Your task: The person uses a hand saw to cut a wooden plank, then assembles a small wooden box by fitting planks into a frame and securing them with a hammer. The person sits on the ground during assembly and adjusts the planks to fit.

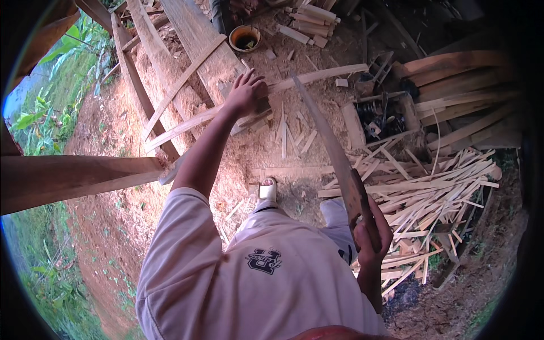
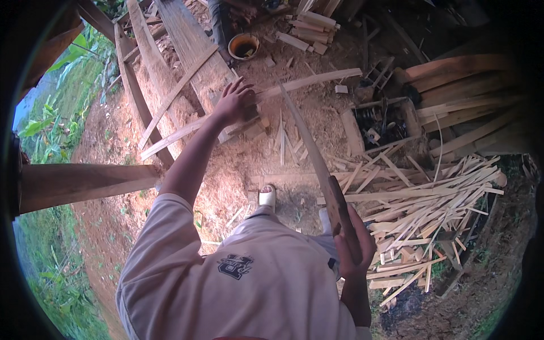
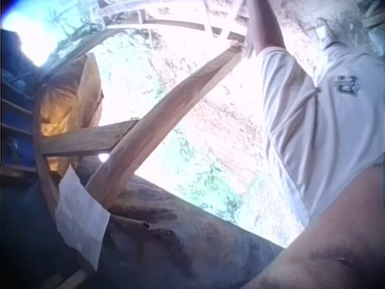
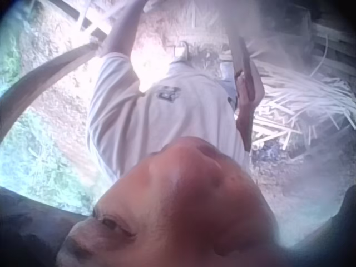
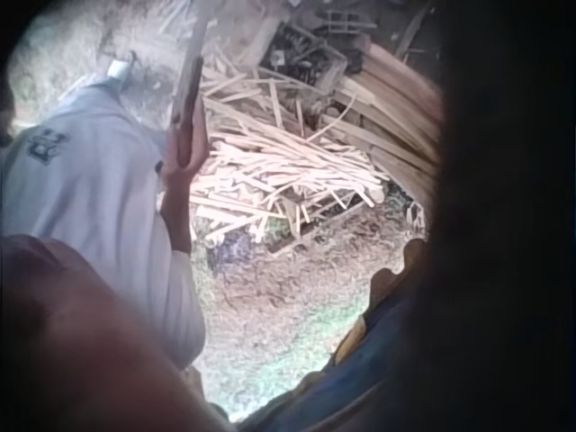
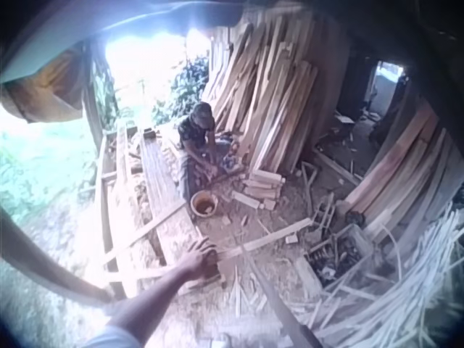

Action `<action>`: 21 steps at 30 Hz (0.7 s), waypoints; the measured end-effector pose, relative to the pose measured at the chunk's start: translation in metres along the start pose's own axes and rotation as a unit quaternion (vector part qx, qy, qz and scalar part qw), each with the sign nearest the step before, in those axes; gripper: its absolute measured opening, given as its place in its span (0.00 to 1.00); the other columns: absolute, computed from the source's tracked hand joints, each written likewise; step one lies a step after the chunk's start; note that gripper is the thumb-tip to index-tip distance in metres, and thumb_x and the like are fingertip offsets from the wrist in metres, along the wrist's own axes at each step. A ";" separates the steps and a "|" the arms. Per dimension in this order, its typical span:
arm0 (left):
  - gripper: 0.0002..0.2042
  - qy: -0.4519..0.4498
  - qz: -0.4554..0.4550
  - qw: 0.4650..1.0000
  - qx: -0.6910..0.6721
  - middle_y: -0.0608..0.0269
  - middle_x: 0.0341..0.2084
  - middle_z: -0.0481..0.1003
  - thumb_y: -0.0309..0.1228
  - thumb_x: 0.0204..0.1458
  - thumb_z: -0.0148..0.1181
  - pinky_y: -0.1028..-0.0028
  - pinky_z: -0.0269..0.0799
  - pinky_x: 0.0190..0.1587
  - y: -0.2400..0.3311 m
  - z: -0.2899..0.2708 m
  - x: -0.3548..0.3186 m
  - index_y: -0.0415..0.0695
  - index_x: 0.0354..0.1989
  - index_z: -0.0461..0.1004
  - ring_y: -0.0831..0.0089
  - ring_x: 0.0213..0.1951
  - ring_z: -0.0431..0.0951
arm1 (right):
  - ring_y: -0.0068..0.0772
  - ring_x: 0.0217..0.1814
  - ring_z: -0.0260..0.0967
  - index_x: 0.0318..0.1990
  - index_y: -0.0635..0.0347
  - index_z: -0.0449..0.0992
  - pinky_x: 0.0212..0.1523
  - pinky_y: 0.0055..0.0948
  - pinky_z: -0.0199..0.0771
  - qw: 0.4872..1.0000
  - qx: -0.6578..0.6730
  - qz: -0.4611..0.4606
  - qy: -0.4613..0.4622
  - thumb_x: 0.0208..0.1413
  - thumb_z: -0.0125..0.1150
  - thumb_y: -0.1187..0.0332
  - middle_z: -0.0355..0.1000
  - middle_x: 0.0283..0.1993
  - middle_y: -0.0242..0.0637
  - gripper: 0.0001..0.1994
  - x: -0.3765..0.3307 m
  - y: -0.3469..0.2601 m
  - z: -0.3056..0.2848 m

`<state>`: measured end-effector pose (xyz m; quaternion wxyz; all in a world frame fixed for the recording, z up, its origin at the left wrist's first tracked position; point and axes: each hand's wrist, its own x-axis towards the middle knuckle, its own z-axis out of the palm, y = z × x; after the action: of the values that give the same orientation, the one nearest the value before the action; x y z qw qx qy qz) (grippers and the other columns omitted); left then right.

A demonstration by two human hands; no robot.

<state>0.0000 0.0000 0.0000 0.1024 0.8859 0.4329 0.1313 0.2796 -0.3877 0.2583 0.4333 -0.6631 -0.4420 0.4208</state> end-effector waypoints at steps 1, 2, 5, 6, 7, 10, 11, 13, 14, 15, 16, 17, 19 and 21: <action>0.20 -0.001 0.009 1.000 -0.027 0.65 0.66 0.67 0.37 0.55 0.64 0.56 0.43 0.77 0.005 -0.006 0.001 0.52 0.57 0.74 0.60 0.76 0.50 | 0.26 0.59 0.71 0.68 0.73 0.64 0.58 0.24 0.68 1.000 0.008 0.023 0.002 0.56 0.59 0.72 0.74 0.61 0.49 0.31 0.002 0.002 0.003; 0.17 -0.003 0.017 0.998 -0.054 0.64 0.63 0.70 0.36 0.55 0.63 0.55 0.44 0.76 0.007 -0.007 0.001 0.51 0.54 0.75 0.60 0.76 0.51 | 0.25 0.58 0.71 0.68 0.73 0.64 0.57 0.23 0.69 1.000 0.015 0.023 0.011 0.57 0.58 0.73 0.75 0.60 0.48 0.31 0.011 0.004 0.006; 0.13 -0.014 0.018 0.997 -0.068 0.60 0.57 0.75 0.37 0.57 0.60 0.56 0.47 0.75 -0.005 -0.007 0.019 0.48 0.48 0.78 0.59 0.73 0.58 | 0.23 0.55 0.72 0.68 0.73 0.64 0.55 0.24 0.70 0.998 0.062 0.014 0.013 0.57 0.57 0.76 0.75 0.60 0.46 0.29 0.034 0.011 0.027; 0.12 -0.006 -0.013 0.995 -0.097 0.59 0.55 0.76 0.38 0.58 0.59 0.56 0.48 0.75 0.002 -0.008 0.021 0.48 0.47 0.79 0.58 0.72 0.60 | 0.24 0.56 0.72 0.68 0.73 0.65 0.56 0.24 0.70 0.998 0.058 0.020 -0.001 0.58 0.58 0.77 0.74 0.61 0.45 0.29 0.037 0.012 0.030; 0.12 0.003 -0.044 0.991 -0.124 0.58 0.54 0.76 0.39 0.59 0.57 0.56 0.49 0.74 0.010 -0.010 0.023 0.48 0.46 0.79 0.58 0.71 0.61 | 0.24 0.56 0.72 0.68 0.72 0.65 0.56 0.24 0.70 0.998 0.068 0.014 0.004 0.59 0.58 0.77 0.74 0.62 0.45 0.28 0.041 0.017 0.035; 0.14 0.044 -0.120 0.984 -0.122 0.54 0.49 0.79 0.40 0.61 0.52 0.55 0.48 0.74 0.032 0.001 0.027 0.45 0.42 0.79 0.57 0.67 0.67 | 0.24 0.57 0.72 0.68 0.70 0.66 0.56 0.24 0.70 0.997 0.077 -0.016 0.004 0.60 0.58 0.77 0.73 0.62 0.45 0.27 0.061 0.031 0.051; 0.15 0.060 -0.141 0.982 -0.106 0.52 0.47 0.80 0.40 0.62 0.49 0.55 0.48 0.74 0.036 0.005 0.028 0.44 0.41 0.79 0.57 0.65 0.68 | 0.24 0.57 0.72 0.68 0.70 0.66 0.56 0.24 0.70 0.997 0.076 -0.027 0.003 0.61 0.58 0.76 0.73 0.62 0.45 0.27 0.068 0.032 0.056; 0.14 0.041 -0.123 0.991 -0.037 0.53 0.47 0.80 0.39 0.62 0.49 0.56 0.46 0.75 0.043 0.007 0.026 0.48 0.45 0.79 0.58 0.65 0.68 | 0.24 0.55 0.73 0.68 0.69 0.66 0.55 0.24 0.71 0.997 0.053 -0.061 -0.007 0.61 0.58 0.76 0.74 0.61 0.45 0.26 0.089 0.043 0.062; 0.14 0.031 -0.114 0.993 -0.002 0.53 0.47 0.80 0.38 0.62 0.48 0.57 0.45 0.75 0.047 0.006 0.026 0.50 0.47 0.79 0.59 0.65 0.68 | 0.24 0.55 0.73 0.68 0.69 0.66 0.55 0.24 0.71 0.996 0.043 -0.075 -0.012 0.62 0.58 0.76 0.75 0.60 0.46 0.26 0.099 0.046 0.065; 0.14 0.043 -0.119 0.992 -0.007 0.53 0.46 0.80 0.38 0.62 0.48 0.57 0.44 0.76 0.048 0.005 0.027 0.49 0.46 0.79 0.59 0.65 0.68 | 0.24 0.54 0.74 0.68 0.69 0.66 0.54 0.23 0.71 0.995 0.037 -0.088 -0.017 0.62 0.57 0.76 0.76 0.59 0.46 0.26 0.114 0.048 0.072; 0.14 0.053 -0.123 0.991 -0.010 0.53 0.45 0.81 0.38 0.62 0.48 0.57 0.43 0.76 0.051 0.004 0.024 0.49 0.45 0.79 0.60 0.65 0.68 | 0.23 0.52 0.74 0.68 0.69 0.67 0.53 0.23 0.71 0.995 0.035 -0.089 -0.019 0.62 0.57 0.76 0.76 0.58 0.45 0.25 0.126 0.051 0.079; 0.13 0.062 -0.127 0.990 -0.014 0.54 0.44 0.81 0.38 0.62 0.48 0.57 0.42 0.76 0.052 0.002 0.023 0.49 0.44 0.79 0.60 0.64 0.69 | 0.22 0.50 0.74 0.68 0.69 0.67 0.51 0.22 0.72 0.995 0.033 -0.089 -0.022 0.62 0.57 0.75 0.77 0.56 0.45 0.25 0.137 0.054 0.086; 0.15 0.059 -0.129 0.989 -0.031 0.52 0.42 0.82 0.39 0.64 0.45 0.56 0.41 0.76 0.056 -0.003 0.024 0.46 0.42 0.79 0.60 0.62 0.70 | 0.18 0.44 0.73 0.67 0.69 0.67 0.45 0.21 0.71 0.995 0.039 -0.093 -0.023 0.63 0.56 0.75 0.79 0.51 0.42 0.24 0.161 0.063 0.098; 0.17 0.037 -0.136 0.989 -0.039 0.52 0.40 0.82 0.39 0.66 0.44 0.56 0.41 0.76 0.059 -0.009 0.026 0.45 0.41 0.80 0.61 0.60 0.72 | 0.15 0.37 0.71 0.67 0.69 0.68 0.38 0.19 0.70 0.993 0.057 -0.107 -0.015 0.64 0.55 0.74 0.80 0.45 0.39 0.24 0.181 0.073 0.112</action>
<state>0.0562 -0.0146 0.0302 0.1378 0.8087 0.5472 0.1660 0.2361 -0.2097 0.1276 0.5062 -0.5802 -0.4922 0.4060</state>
